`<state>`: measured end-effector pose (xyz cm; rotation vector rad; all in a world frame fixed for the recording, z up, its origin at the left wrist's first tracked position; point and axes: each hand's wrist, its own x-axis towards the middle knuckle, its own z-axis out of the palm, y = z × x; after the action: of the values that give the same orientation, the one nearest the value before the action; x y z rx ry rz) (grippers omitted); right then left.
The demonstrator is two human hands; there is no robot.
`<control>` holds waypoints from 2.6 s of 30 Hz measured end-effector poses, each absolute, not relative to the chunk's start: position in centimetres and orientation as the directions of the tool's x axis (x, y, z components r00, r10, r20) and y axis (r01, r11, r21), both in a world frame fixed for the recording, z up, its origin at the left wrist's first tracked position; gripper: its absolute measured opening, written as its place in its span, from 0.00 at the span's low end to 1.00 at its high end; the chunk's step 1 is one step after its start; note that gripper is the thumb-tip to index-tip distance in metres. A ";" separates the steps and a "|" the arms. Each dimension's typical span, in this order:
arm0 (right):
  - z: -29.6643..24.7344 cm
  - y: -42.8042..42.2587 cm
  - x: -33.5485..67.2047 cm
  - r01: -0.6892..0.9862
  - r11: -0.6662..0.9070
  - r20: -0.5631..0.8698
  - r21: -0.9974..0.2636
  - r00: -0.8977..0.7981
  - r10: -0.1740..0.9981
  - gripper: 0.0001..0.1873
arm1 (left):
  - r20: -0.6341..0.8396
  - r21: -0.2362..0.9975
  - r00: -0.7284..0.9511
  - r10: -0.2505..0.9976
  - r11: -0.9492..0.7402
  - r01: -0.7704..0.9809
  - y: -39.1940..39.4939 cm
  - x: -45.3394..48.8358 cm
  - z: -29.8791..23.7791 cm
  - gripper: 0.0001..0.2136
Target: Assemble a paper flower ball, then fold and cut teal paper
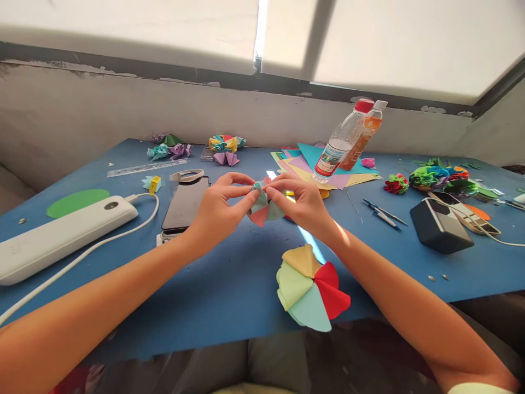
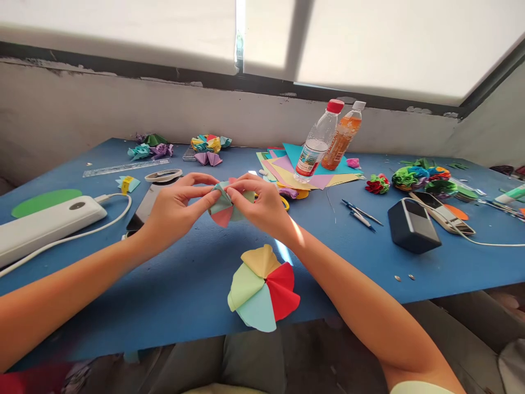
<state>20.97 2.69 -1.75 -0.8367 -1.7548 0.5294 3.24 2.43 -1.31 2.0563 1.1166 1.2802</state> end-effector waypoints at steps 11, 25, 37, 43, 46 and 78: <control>-1.8 3.1 21.1 0.330 0.690 0.659 -0.644 -0.218 0.720 0.06 | 0.494 0.750 0.229 0.839 -0.544 0.376 2.5 3.1 -1.2 0.10; -1.7 2.6 20.8 0.342 0.690 0.664 -0.638 -0.210 0.718 0.05 | 0.536 0.703 0.255 0.805 -0.592 0.395 2.7 3.0 -1.0 0.09; -1.7 2.8 21.0 0.357 0.694 0.660 -0.626 -0.231 0.714 0.06 | 0.490 0.745 0.274 0.828 -0.561 0.361 3.1 2.7 -1.1 0.11; -1.6 3.0 21.1 0.325 0.693 0.659 -0.644 -0.225 0.718 0.07 | 0.498 0.732 0.273 0.823 -0.568 0.376 2.9 2.8 -0.8 0.11; -1.5 2.9 21.1 0.333 0.688 0.655 -0.645 -0.224 0.722 0.08 | 0.512 0.718 0.282 0.811 -0.585 0.379 2.8 2.8 -0.9 0.10; -2.2 2.9 21.0 0.553 0.768 0.808 -0.324 -0.261 0.529 0.03 | 0.492 0.757 0.307 0.815 -0.574 0.312 2.3 3.0 -0.5 0.11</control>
<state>20.96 2.91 -2.21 -0.8222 -1.9169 -0.0286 2.95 2.33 -0.53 2.0437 0.9964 1.2301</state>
